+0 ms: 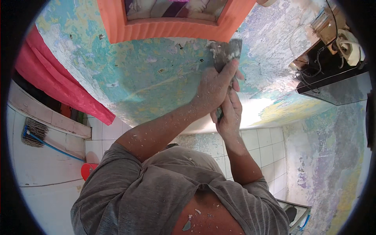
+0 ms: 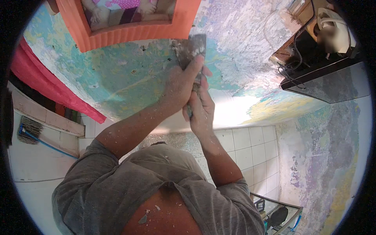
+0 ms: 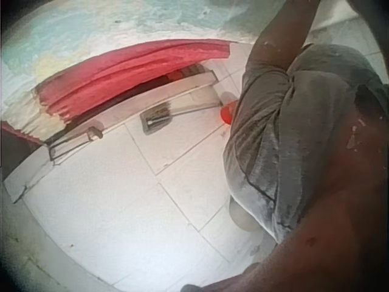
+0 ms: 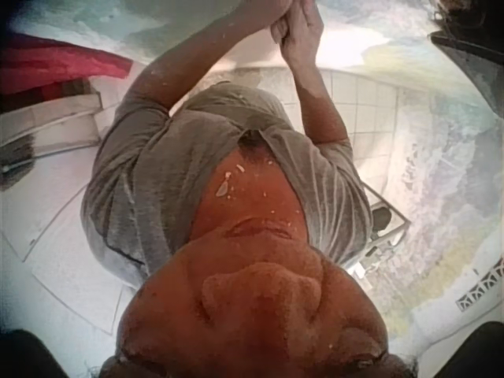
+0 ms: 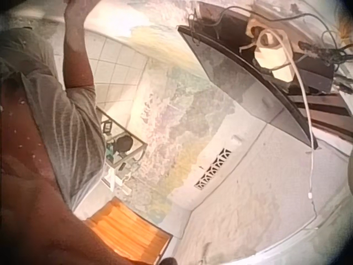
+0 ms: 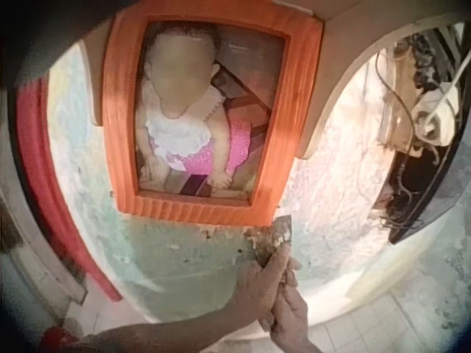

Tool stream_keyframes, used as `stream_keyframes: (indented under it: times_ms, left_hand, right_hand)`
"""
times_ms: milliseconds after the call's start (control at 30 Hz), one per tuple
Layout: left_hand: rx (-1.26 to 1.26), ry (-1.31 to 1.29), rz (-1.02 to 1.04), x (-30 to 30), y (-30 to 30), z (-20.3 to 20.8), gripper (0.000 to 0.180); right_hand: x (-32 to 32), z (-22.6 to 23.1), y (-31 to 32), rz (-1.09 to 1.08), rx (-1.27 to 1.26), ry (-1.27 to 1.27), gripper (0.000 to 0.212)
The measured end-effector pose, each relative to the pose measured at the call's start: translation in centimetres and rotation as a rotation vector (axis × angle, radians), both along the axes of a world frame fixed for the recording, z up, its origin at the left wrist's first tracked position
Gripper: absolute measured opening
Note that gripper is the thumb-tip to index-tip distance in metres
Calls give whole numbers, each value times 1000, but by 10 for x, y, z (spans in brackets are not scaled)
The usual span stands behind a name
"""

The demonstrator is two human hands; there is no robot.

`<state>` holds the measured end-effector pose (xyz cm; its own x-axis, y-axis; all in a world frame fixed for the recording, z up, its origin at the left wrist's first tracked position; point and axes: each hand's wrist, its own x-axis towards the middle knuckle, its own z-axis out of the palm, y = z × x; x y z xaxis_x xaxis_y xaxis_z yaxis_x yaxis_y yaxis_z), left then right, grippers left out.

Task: The person scrapes old paint and plaster off a wall using a putty knife.

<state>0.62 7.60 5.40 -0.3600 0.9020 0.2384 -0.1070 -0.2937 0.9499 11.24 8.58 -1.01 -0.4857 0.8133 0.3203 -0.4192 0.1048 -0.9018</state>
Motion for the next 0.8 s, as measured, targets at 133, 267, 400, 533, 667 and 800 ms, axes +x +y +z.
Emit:
stream_keyframes:
  times_ms: [133,267,400,533,667,800]
  left_hand:
    - [-52,-111,-158,0,0,-10,52]
    - [-38,-38,-154,-5,-1,12,51]
    - [-72,-118,-196,-1,-1,-4,51]
    - [-63,-63,-191,-4,-2,15,51]
    - [-27,-70,-178,4,0,-6,52]
    - [-70,-92,-199,3,-2,9,52]
  right_hand:
    - [17,1,-8,45,82,-94,32]
    - [11,12,-9,-34,31,-117,36]
    - [20,11,-28,-12,-29,-88,44]
    - [6,24,-14,4,-26,-43,56]
    - [11,30,-32,-79,3,-103,44]
    - [15,33,-30,-59,14,-129,29]
